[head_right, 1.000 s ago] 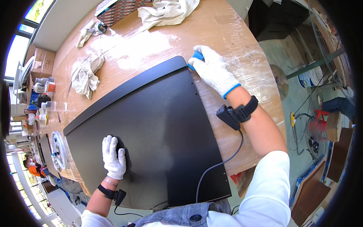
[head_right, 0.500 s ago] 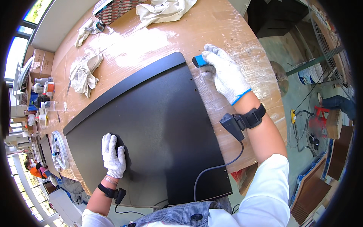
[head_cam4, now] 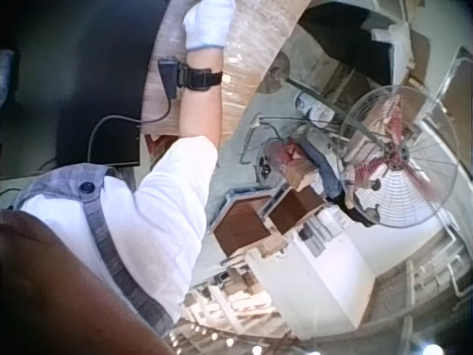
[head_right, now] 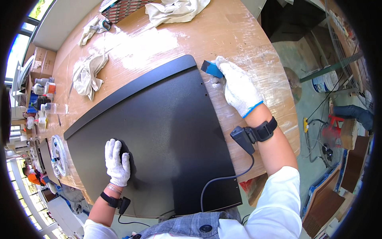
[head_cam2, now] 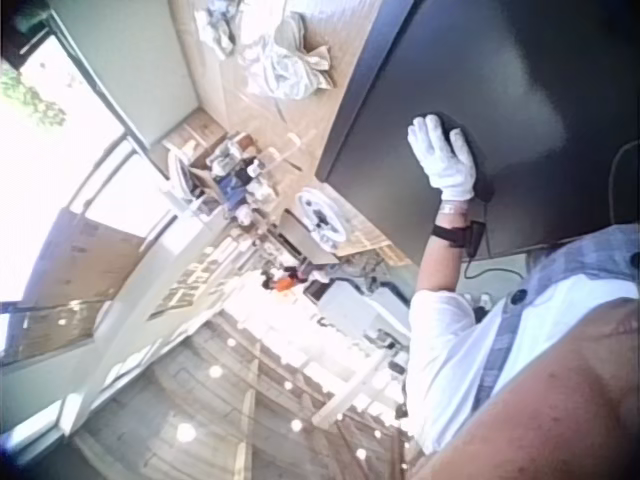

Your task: Cleaning and applying a finish or touch-up paint to black furniture panels on a factory workbench.

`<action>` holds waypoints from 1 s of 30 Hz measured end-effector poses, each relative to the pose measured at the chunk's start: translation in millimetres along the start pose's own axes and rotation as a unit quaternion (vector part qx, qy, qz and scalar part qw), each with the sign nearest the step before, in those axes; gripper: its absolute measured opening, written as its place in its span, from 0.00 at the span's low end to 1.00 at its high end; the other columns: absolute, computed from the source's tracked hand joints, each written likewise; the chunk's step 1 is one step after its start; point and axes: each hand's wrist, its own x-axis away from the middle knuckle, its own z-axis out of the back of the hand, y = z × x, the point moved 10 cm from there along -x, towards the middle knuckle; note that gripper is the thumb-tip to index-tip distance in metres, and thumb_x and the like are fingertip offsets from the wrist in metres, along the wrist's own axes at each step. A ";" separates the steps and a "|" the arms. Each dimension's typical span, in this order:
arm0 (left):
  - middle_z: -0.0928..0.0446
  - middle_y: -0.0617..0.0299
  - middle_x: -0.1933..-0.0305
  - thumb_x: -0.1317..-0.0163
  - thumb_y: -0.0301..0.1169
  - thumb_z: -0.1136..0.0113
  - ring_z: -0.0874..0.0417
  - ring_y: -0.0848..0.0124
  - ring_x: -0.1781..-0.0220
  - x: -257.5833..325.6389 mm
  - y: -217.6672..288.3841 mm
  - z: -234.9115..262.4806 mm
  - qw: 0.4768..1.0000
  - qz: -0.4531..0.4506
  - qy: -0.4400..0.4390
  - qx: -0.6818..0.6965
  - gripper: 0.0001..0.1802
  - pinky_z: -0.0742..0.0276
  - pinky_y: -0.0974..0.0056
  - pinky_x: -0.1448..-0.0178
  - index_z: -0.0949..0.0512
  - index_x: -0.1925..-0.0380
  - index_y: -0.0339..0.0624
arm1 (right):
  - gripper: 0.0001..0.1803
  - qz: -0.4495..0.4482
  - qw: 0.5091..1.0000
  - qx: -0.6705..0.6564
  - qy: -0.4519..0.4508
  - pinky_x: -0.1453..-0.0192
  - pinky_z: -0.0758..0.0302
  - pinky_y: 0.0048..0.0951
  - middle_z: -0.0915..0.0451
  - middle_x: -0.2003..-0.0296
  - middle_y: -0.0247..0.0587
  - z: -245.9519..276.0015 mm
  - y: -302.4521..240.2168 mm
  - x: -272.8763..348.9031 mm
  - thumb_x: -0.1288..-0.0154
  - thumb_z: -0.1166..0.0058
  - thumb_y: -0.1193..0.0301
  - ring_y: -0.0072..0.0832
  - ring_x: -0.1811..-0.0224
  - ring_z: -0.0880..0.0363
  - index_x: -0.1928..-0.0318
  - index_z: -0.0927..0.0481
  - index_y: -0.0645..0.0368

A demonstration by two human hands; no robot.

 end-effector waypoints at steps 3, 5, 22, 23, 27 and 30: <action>0.32 0.45 0.32 0.39 0.30 0.41 0.37 0.41 0.28 1.8 -1.2 0.4 1.000 -0.002 0.001 0.001 0.26 0.41 0.45 0.26 0.28 0.39 0.40 | 0.17 -0.035 0.998 -0.055 -0.021 0.47 0.23 0.27 0.21 0.48 0.44 -12.9 -5.0 3.9 0.21 0.61 0.69 0.27 0.50 0.22 0.43 0.26 0.67; 0.33 0.44 0.32 0.37 0.30 0.43 0.37 0.42 0.28 1.3 0.6 0.1 1.000 -0.006 0.000 0.003 0.25 0.42 0.46 0.26 0.28 0.38 0.40 | 0.17 -0.072 0.988 -0.133 -0.017 0.49 0.23 0.27 0.21 0.50 0.42 -8.6 4.3 4.5 0.23 0.58 0.69 0.26 0.53 0.21 0.43 0.26 0.67; 0.31 0.45 0.33 0.43 0.29 0.37 0.36 0.41 0.29 -0.4 -0.8 2.1 1.000 0.006 0.004 0.005 0.27 0.41 0.44 0.26 0.26 0.41 0.41 | 0.23 0.129 0.911 0.385 0.073 0.51 0.23 0.32 0.19 0.57 0.47 -15.5 -30.2 7.3 0.37 0.36 0.61 0.34 0.56 0.21 0.48 0.21 0.64; 0.31 0.45 0.33 0.43 0.29 0.37 0.36 0.41 0.29 -0.4 -0.9 1.8 1.000 0.006 0.004 0.006 0.27 0.41 0.44 0.26 0.26 0.41 0.41 | 0.22 0.101 0.918 0.377 0.072 0.51 0.23 0.32 0.20 0.56 0.48 -12.6 -24.6 5.8 0.37 0.36 0.60 0.35 0.57 0.21 0.49 0.20 0.63; 0.31 0.45 0.33 0.43 0.29 0.37 0.36 0.41 0.29 1.3 -2.9 2.8 1.000 0.009 0.004 0.008 0.27 0.42 0.44 0.26 0.26 0.41 0.41 | 0.23 0.092 0.927 0.361 0.045 0.51 0.23 0.33 0.20 0.57 0.48 -24.7 -27.9 8.1 0.38 0.36 0.60 0.36 0.57 0.21 0.49 0.20 0.63; 0.31 0.45 0.33 0.43 0.29 0.37 0.36 0.42 0.29 0.7 -2.5 2.8 1.000 0.010 0.001 0.007 0.27 0.42 0.44 0.26 0.26 0.41 0.41 | 0.23 0.132 0.922 0.362 0.038 0.52 0.23 0.33 0.20 0.59 0.47 -26.9 -29.1 7.9 0.38 0.36 0.60 0.36 0.59 0.21 0.49 0.20 0.63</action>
